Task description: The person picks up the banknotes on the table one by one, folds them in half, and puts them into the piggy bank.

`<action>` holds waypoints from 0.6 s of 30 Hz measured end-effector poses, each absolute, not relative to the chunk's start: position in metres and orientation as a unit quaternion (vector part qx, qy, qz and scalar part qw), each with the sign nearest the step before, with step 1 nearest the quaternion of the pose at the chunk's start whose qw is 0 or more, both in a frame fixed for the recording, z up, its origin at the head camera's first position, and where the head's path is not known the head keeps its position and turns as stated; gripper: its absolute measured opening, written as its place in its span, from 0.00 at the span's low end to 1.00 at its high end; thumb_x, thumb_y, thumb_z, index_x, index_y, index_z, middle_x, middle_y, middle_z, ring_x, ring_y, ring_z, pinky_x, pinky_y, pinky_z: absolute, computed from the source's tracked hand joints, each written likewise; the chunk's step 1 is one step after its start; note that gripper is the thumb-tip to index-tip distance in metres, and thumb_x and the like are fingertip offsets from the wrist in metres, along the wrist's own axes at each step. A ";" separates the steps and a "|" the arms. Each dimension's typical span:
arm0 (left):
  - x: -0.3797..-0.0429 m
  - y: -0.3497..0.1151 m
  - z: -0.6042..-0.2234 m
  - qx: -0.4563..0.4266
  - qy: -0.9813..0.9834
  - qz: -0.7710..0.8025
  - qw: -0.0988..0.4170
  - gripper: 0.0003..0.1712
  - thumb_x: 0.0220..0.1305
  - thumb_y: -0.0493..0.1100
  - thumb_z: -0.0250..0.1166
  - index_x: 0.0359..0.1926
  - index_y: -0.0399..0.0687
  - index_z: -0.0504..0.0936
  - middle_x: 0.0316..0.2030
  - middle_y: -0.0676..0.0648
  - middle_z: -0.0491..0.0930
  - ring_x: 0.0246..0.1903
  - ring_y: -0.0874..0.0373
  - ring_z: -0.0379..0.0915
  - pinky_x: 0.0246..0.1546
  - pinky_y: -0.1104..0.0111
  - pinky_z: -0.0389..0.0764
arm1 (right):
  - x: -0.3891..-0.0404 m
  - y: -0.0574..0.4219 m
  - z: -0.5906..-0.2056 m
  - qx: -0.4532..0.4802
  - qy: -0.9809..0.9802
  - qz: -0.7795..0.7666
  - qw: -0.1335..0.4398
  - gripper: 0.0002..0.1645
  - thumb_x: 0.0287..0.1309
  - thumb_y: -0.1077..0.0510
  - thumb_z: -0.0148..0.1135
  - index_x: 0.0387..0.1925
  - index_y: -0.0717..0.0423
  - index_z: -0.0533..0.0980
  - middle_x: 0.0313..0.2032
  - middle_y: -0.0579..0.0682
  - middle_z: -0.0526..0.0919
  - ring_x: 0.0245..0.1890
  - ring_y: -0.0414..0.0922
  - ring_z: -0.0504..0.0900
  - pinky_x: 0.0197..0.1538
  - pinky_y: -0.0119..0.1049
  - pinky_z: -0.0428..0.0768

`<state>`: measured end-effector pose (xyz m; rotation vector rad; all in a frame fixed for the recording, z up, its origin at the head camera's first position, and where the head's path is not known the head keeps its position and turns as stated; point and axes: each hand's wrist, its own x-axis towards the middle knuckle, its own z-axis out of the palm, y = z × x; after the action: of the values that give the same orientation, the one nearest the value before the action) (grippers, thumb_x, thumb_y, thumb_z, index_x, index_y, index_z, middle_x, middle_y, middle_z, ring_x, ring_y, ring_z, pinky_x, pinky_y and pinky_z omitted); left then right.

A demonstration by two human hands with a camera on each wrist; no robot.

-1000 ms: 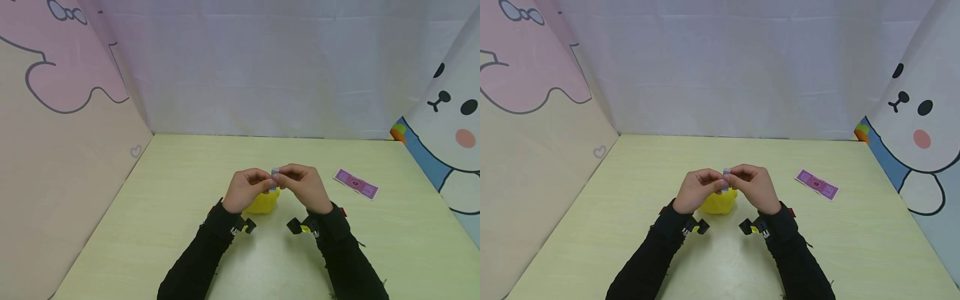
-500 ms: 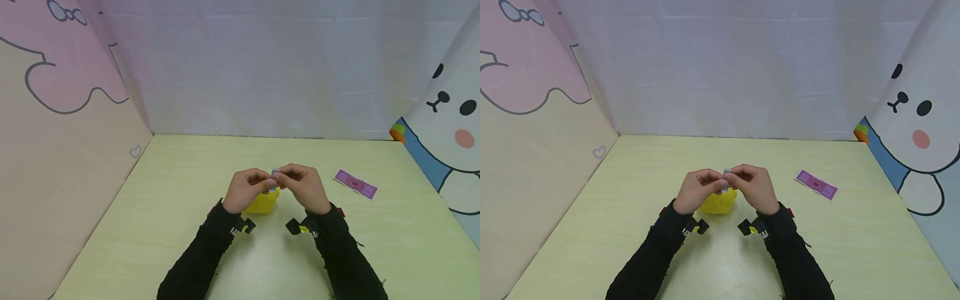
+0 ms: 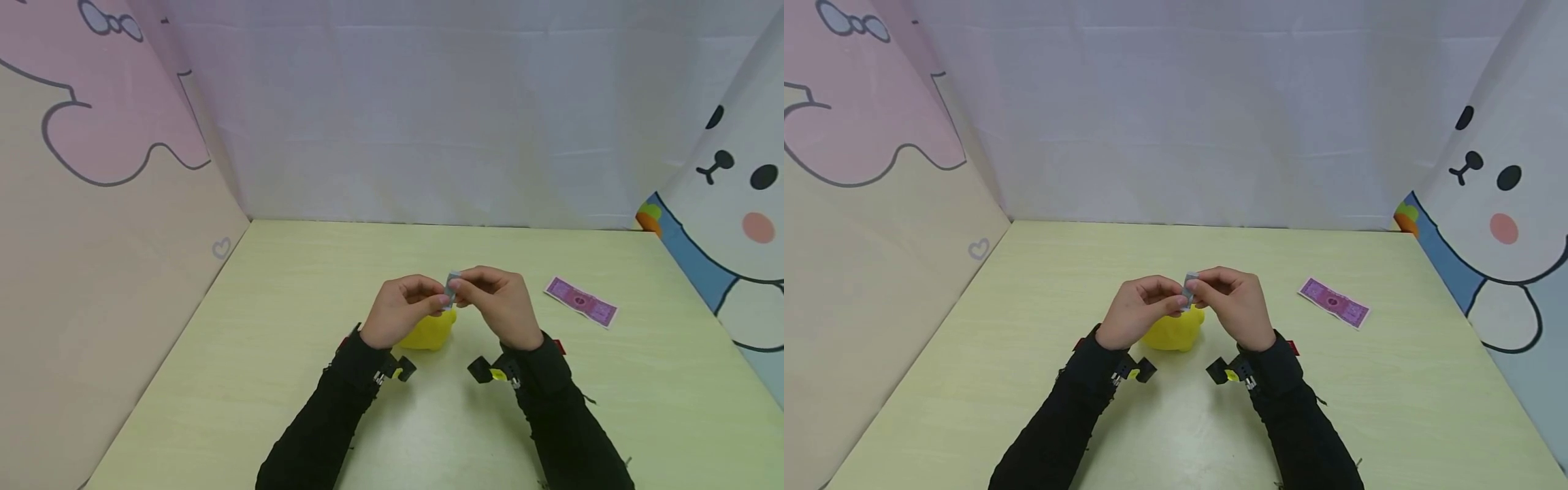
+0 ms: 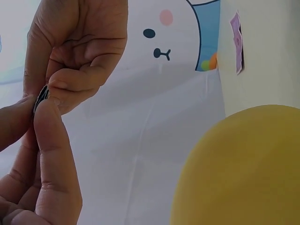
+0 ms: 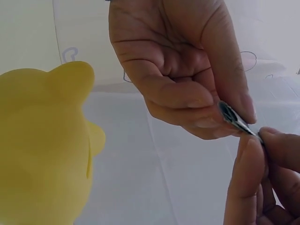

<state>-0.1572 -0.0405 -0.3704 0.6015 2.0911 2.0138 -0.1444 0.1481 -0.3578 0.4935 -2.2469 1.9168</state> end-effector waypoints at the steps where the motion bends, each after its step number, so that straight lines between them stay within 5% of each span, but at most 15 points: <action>1: -0.157 -0.041 -0.371 0.202 0.705 0.674 0.087 0.10 0.64 0.36 0.65 0.44 0.34 0.83 0.40 0.37 0.84 0.37 0.44 0.82 0.44 0.65 0.85 | -0.144 0.148 -0.358 0.164 -0.748 0.639 0.069 0.12 0.62 0.63 0.63 0.42 0.71 0.81 0.30 0.37 0.84 0.28 0.39 0.83 0.39 0.30 0.85; 9: -0.154 -0.044 -0.367 0.200 0.723 0.658 0.071 0.09 0.66 0.37 0.64 0.44 0.35 0.83 0.40 0.35 0.84 0.31 0.63 0.79 0.42 0.68 0.84 | -0.145 0.149 -0.358 0.168 -0.750 0.639 0.035 0.15 0.62 0.61 0.64 0.46 0.69 0.81 0.33 0.36 0.85 0.33 0.39 0.85 0.42 0.32 0.86; 18: -0.155 -0.050 -0.369 0.188 0.723 0.663 0.040 0.10 0.65 0.38 0.65 0.44 0.37 0.84 0.41 0.37 0.84 0.38 0.49 0.82 0.44 0.66 0.85 | -0.148 0.144 -0.357 0.194 -0.734 0.648 0.051 0.12 0.62 0.64 0.63 0.43 0.72 0.81 0.32 0.37 0.85 0.32 0.39 0.85 0.42 0.33 0.86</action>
<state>-0.1549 -0.0502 -0.3692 0.5763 2.2163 2.0329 -0.1485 0.1438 -0.3574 0.5911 -2.2345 1.9730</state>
